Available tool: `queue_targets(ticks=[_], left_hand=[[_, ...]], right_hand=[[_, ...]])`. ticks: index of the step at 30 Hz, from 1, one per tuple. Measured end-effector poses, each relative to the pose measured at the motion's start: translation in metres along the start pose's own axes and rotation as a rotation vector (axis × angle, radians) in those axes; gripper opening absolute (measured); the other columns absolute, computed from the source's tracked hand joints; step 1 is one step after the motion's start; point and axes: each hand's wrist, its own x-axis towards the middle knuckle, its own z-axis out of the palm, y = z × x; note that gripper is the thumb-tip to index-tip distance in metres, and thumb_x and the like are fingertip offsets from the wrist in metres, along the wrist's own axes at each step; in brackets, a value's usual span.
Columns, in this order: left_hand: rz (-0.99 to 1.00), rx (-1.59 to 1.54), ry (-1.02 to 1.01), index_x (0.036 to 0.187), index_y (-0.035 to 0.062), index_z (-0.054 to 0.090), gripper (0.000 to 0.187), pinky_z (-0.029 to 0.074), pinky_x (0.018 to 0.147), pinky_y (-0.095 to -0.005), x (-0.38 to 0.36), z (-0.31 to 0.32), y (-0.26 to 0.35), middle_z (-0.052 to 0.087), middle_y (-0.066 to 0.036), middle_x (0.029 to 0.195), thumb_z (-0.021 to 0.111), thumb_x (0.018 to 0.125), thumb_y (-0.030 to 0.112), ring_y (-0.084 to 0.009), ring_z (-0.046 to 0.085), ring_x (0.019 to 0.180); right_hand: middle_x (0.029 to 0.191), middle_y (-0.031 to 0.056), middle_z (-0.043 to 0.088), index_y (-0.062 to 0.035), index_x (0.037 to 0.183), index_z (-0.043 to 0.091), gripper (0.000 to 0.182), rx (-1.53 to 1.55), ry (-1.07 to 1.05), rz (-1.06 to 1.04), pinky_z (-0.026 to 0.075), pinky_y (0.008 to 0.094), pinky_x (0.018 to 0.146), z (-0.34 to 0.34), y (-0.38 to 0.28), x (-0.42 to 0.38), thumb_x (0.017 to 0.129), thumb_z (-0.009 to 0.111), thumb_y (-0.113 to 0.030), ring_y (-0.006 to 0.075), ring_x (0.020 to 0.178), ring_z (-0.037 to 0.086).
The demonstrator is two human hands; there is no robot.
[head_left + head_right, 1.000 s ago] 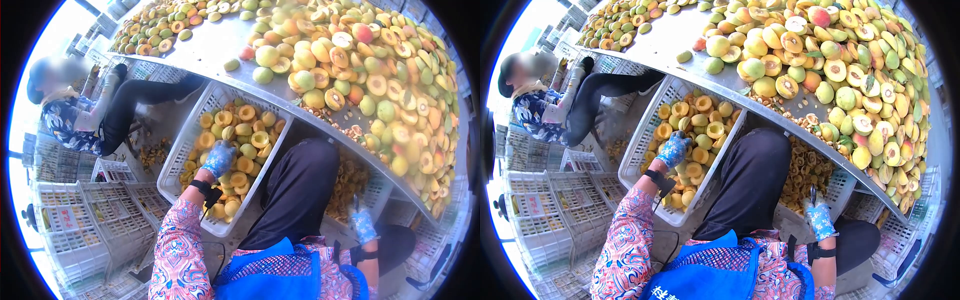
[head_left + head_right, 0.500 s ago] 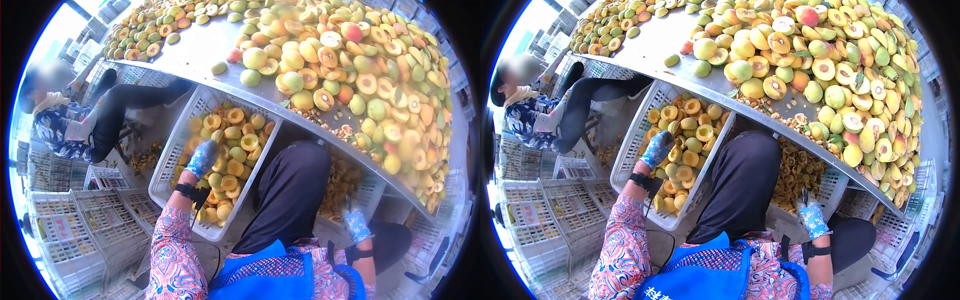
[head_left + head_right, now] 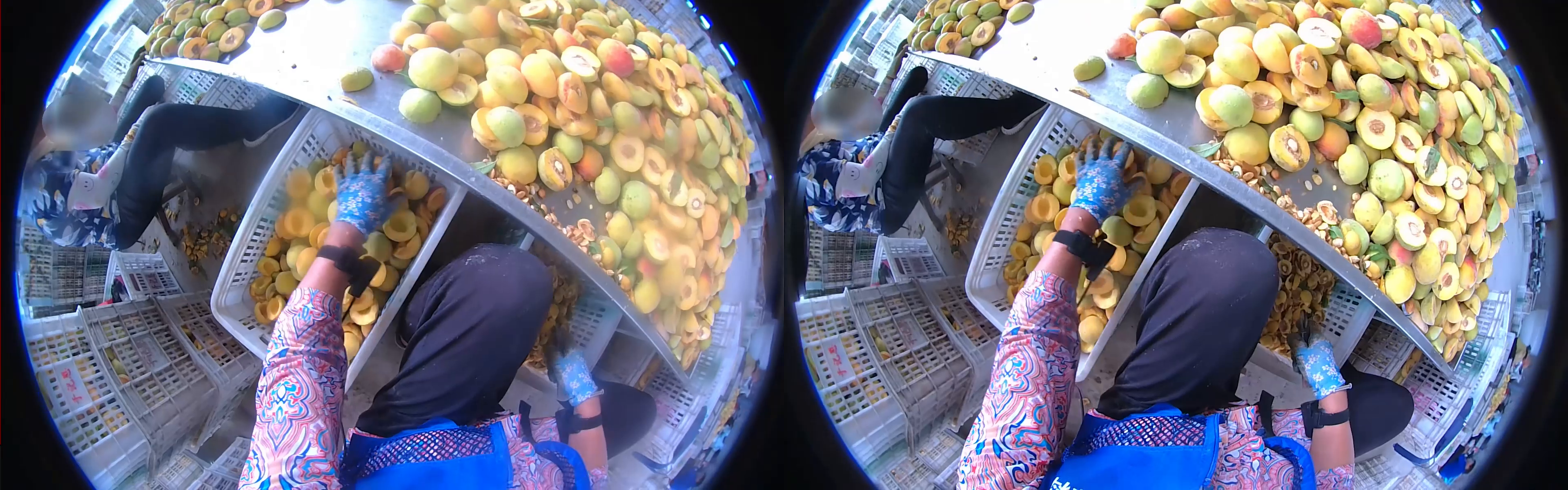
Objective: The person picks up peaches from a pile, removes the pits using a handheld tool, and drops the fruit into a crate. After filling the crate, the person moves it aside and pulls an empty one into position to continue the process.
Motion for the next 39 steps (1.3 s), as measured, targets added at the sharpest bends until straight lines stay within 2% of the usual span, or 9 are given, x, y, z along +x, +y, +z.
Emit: queue_targets(ticks=[2,3,12,18,22,26,30,34,39], left_hand=[[0.010,0.143,-0.244,0.138,0.0188,0.045,0.074,0.017,0.109,-0.0609,-0.012,0.001,-0.026,0.045,-0.018,0.139,0.065,0.077,0.055,-0.0441,0.027,0.136],[0.054,0.162,-0.262,0.138,0.0187,0.046,0.074,0.016,0.110,-0.0603,-0.017,-0.009,-0.030,0.046,-0.017,0.138,0.063,0.078,0.058,-0.0438,0.028,0.135],[-0.107,-0.025,-0.354,0.130,0.0179,0.053,0.070,0.043,0.093,-0.0456,-0.087,-0.065,-0.048,0.057,-0.015,0.117,0.079,0.066,0.032,-0.0364,0.053,0.109],[-0.327,-0.004,-0.385,0.126,0.0162,0.055,0.068,0.041,0.094,-0.0492,-0.186,-0.076,-0.119,0.056,-0.017,0.116,0.080,0.064,0.026,-0.0391,0.053,0.107],[-0.308,0.153,-0.357,0.124,0.0126,0.055,0.062,0.041,0.094,-0.0500,-0.182,-0.112,-0.102,0.055,-0.017,0.120,0.077,0.068,0.022,-0.0391,0.053,0.110],[0.051,-0.401,-0.137,0.119,0.0044,0.057,0.037,0.047,0.092,-0.0424,-0.102,-0.117,-0.013,0.055,-0.019,0.124,0.061,0.082,0.002,-0.0368,0.055,0.112],[0.531,-0.353,-0.336,0.112,0.0050,0.059,0.030,0.047,0.089,-0.0425,-0.027,-0.033,0.087,0.057,-0.017,0.120,0.052,0.084,0.012,-0.0356,0.057,0.104],[0.486,-0.697,-0.340,0.107,0.0121,0.062,0.030,0.044,0.094,-0.0456,0.015,0.066,0.142,0.059,-0.009,0.121,0.040,0.093,0.027,-0.0354,0.058,0.103],[0.379,-0.375,-0.535,0.110,0.0113,0.061,0.029,0.045,0.093,-0.0442,0.035,0.119,0.141,0.059,-0.009,0.122,0.042,0.094,0.027,-0.0332,0.058,0.103]], right_hand=[[0.101,0.0183,0.068,0.0038,0.124,0.051,0.043,-0.377,0.195,-0.697,0.052,0.0364,0.076,0.012,0.026,0.030,0.088,0.060,-0.018,0.0278,0.090,0.067],[0.116,0.0202,0.063,0.0020,0.127,0.050,0.045,-0.035,0.027,-0.168,0.046,0.0373,0.091,0.013,-0.019,0.019,0.088,0.060,-0.019,0.0305,0.109,0.061],[0.103,0.0253,0.064,0.0005,0.120,0.053,0.041,-0.251,0.054,-0.612,0.049,0.0422,0.084,0.023,-0.148,0.052,0.088,0.060,-0.025,0.0392,0.099,0.062],[0.107,0.0232,0.063,-0.0009,0.117,0.056,0.035,-0.306,-0.181,-0.794,0.047,0.0403,0.087,0.020,-0.129,0.064,0.086,0.061,-0.016,0.0373,0.105,0.060],[0.108,0.0227,0.063,-0.0011,0.117,0.055,0.036,-0.322,-0.150,-0.610,0.047,0.0401,0.087,0.008,-0.102,0.040,0.085,0.061,-0.015,0.0366,0.106,0.059],[0.108,0.0222,0.063,-0.0012,0.118,0.055,0.037,-0.271,-0.084,-0.487,0.047,0.0400,0.088,-0.006,-0.067,0.023,0.085,0.061,-0.014,0.0360,0.107,0.059],[0.109,0.0217,0.063,-0.0014,0.119,0.054,0.038,-0.204,-0.031,-0.421,0.047,0.0398,0.088,-0.015,-0.032,0.016,0.084,0.062,-0.013,0.0354,0.108,0.059],[0.109,0.0206,0.063,-0.0021,0.122,0.053,0.040,-0.206,0.067,-0.435,0.048,0.0405,0.088,-0.018,-0.022,0.020,0.084,0.063,-0.012,0.0347,0.106,0.060],[0.104,0.0204,0.065,-0.0034,0.120,0.055,0.040,-0.121,0.029,-0.277,0.049,0.0424,0.086,-0.035,-0.020,0.016,0.085,0.066,-0.019,0.0335,0.101,0.062]])
